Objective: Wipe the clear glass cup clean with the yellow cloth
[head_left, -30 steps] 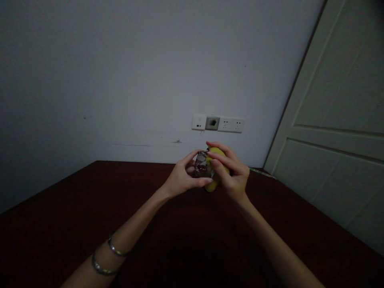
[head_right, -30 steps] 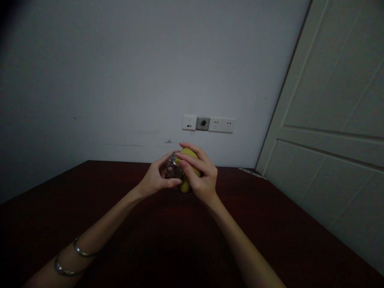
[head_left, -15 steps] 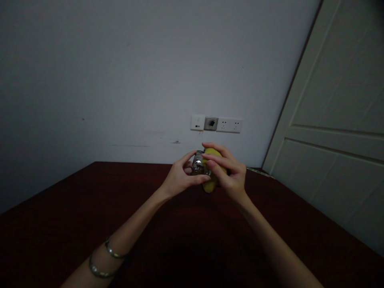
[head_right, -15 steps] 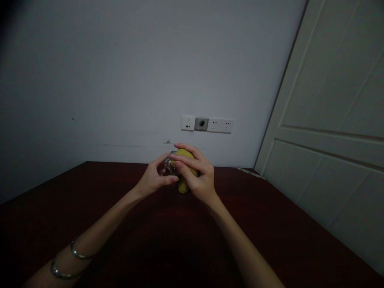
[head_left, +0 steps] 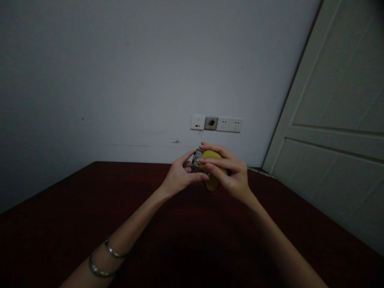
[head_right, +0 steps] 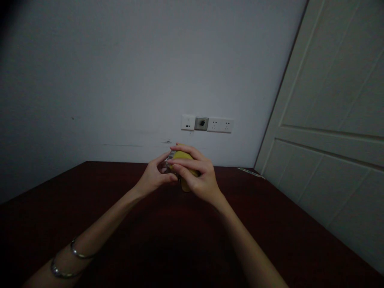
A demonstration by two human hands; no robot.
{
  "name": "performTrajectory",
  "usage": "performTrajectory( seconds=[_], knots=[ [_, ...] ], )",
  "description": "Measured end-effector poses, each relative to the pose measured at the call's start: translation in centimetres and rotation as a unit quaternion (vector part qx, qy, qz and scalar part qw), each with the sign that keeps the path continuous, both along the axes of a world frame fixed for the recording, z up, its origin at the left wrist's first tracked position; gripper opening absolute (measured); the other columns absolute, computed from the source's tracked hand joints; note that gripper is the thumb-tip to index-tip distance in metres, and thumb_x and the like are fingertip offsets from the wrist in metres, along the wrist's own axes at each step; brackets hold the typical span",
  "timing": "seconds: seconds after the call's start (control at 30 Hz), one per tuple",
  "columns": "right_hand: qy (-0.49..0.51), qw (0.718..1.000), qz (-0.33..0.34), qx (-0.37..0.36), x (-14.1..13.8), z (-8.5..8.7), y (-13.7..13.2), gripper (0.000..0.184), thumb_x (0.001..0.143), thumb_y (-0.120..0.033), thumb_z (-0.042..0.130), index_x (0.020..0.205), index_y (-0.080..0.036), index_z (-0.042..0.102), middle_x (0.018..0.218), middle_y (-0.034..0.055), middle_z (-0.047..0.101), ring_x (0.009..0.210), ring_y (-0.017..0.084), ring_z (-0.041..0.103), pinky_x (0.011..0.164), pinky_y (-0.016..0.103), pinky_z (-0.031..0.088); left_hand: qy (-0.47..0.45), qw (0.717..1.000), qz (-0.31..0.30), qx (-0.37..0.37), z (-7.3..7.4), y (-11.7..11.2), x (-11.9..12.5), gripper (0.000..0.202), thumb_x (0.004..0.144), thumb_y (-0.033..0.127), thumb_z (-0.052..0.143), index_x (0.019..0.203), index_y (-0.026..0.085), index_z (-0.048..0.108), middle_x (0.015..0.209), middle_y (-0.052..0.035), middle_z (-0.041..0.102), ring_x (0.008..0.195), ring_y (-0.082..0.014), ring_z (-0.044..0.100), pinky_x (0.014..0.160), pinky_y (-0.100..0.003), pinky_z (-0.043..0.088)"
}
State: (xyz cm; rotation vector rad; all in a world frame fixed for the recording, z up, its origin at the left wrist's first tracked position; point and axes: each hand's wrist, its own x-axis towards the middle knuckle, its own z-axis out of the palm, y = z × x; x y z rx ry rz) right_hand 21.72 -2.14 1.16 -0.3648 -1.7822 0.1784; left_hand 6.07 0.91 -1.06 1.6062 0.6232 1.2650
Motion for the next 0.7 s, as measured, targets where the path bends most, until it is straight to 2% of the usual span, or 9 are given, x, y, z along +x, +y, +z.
performTrajectory(
  seconds=[0.1, 0.17, 0.33, 0.43, 0.57, 0.7],
  knots=[
    [0.077, 0.996, -0.020, -0.041, -0.16, -0.42, 0.62, 0.021, 0.085, -0.020, 0.059, 0.095, -0.032, 0.073, 0.116, 0.0033, 0.066, 0.108, 0.020, 0.061, 0.093, 0.044, 0.048, -0.004, 1.000, -0.001, 0.003, -0.06, 0.09, -0.02, 0.102, 0.043, 0.036, 0.088, 0.131, 0.010, 0.043, 0.098, -0.0098, 0.064, 0.080, -0.0189, 0.062, 0.069, -0.030, 0.050],
    [0.095, 0.994, -0.020, -0.053, -0.12, -0.54, 0.74, 0.021, 0.086, -0.020, 0.059, 0.095, -0.033, 0.073, 0.117, 0.0033, 0.065, 0.109, 0.021, 0.061, 0.093, 0.044, 0.048, 0.001, 1.000, 0.001, 0.011, -0.02, 0.09, -0.03, 0.103, 0.042, 0.036, 0.089, 0.130, 0.008, 0.044, 0.101, -0.0115, 0.063, 0.086, -0.0209, 0.062, 0.073, -0.031, 0.050],
    [-0.012, 1.000, 0.012, 0.019, 0.14, -0.25, -0.09, 0.026, 0.082, -0.013, 0.061, 0.095, -0.033, 0.073, 0.116, 0.0021, 0.066, 0.117, 0.022, 0.057, 0.100, 0.046, 0.044, 0.000, 1.000, 0.019, 0.024, -0.01, 0.08, -0.10, 0.097, 0.045, 0.038, 0.088, 0.128, 0.011, 0.047, 0.095, -0.0094, 0.065, 0.085, -0.0221, 0.063, 0.074, -0.033, 0.051],
    [-0.032, 0.999, 0.019, 0.034, 0.10, -0.17, -0.16, 0.027, 0.081, -0.012, 0.061, 0.095, -0.032, 0.073, 0.115, 0.0020, 0.067, 0.120, 0.022, 0.055, 0.102, 0.046, 0.043, 0.001, 0.999, 0.024, 0.030, -0.09, 0.09, -0.11, 0.092, 0.048, 0.038, 0.087, 0.127, 0.013, 0.048, 0.096, -0.0092, 0.065, 0.084, -0.0220, 0.064, 0.074, -0.034, 0.051],
    [0.040, 0.999, -0.017, -0.020, -0.16, -0.41, 0.55, 0.021, 0.084, -0.019, 0.060, 0.094, -0.032, 0.074, 0.116, 0.0028, 0.066, 0.111, 0.021, 0.060, 0.096, 0.044, 0.048, 0.028, 0.997, 0.059, 0.030, -0.06, 0.01, 0.00, 0.101, 0.043, 0.038, 0.088, 0.130, 0.012, 0.045, 0.095, -0.0084, 0.064, 0.081, -0.0205, 0.062, 0.073, -0.034, 0.050],
    [0.096, 0.992, -0.044, -0.068, -0.43, -0.45, 0.72, 0.018, 0.085, -0.024, 0.059, 0.092, -0.031, 0.074, 0.115, 0.0036, 0.066, 0.106, 0.021, 0.062, 0.091, 0.043, 0.050, 0.050, 0.996, 0.063, 0.047, 0.11, -0.14, 0.07, 0.098, 0.043, 0.037, 0.088, 0.129, 0.012, 0.047, 0.092, -0.0069, 0.064, 0.078, -0.0192, 0.061, 0.073, -0.034, 0.050]
  ],
)
